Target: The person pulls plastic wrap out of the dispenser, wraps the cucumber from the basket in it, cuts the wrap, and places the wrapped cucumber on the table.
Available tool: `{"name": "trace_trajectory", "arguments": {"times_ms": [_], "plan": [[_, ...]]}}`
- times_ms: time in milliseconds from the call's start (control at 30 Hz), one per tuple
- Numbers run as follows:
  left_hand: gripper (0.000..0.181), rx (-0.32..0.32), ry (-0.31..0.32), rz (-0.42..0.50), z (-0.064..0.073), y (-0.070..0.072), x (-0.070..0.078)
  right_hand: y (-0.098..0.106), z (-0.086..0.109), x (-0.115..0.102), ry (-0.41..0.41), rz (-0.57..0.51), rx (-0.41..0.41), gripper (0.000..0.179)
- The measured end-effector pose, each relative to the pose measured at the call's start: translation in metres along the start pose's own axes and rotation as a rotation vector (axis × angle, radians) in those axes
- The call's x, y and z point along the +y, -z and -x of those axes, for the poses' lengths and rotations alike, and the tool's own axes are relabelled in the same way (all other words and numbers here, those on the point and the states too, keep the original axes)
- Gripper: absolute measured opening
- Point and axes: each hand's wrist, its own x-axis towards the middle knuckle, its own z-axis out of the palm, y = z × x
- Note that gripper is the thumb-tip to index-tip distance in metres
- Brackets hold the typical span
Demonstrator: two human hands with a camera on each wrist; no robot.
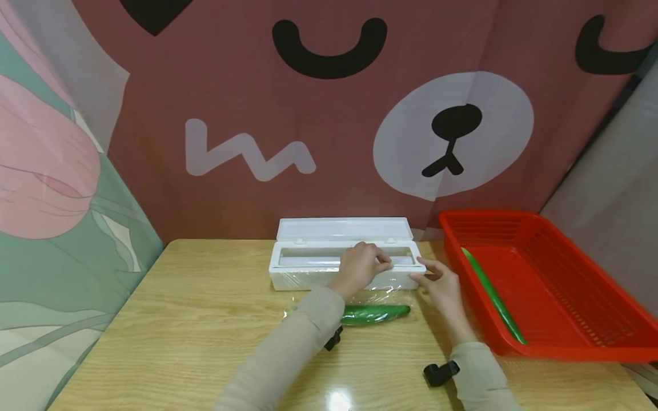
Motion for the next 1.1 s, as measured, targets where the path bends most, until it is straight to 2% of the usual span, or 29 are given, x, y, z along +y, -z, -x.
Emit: {"name": "trace_trajectory", "arguments": {"times_ms": [600,900,1100], "plan": [[0.014,0.003,0.002,-0.019,0.003,0.003,-0.002,0.0,0.001,0.0,-0.03,-0.004,0.01,0.043],[0.016,-0.013,0.007,-0.02,0.007,0.009,-0.009,0.0,0.0,-0.001,-0.003,-0.001,0.016,0.044],[0.015,-0.014,0.009,-0.02,0.009,0.01,-0.015,-0.001,0.0,-0.001,-0.016,-0.007,0.015,0.044]]}}
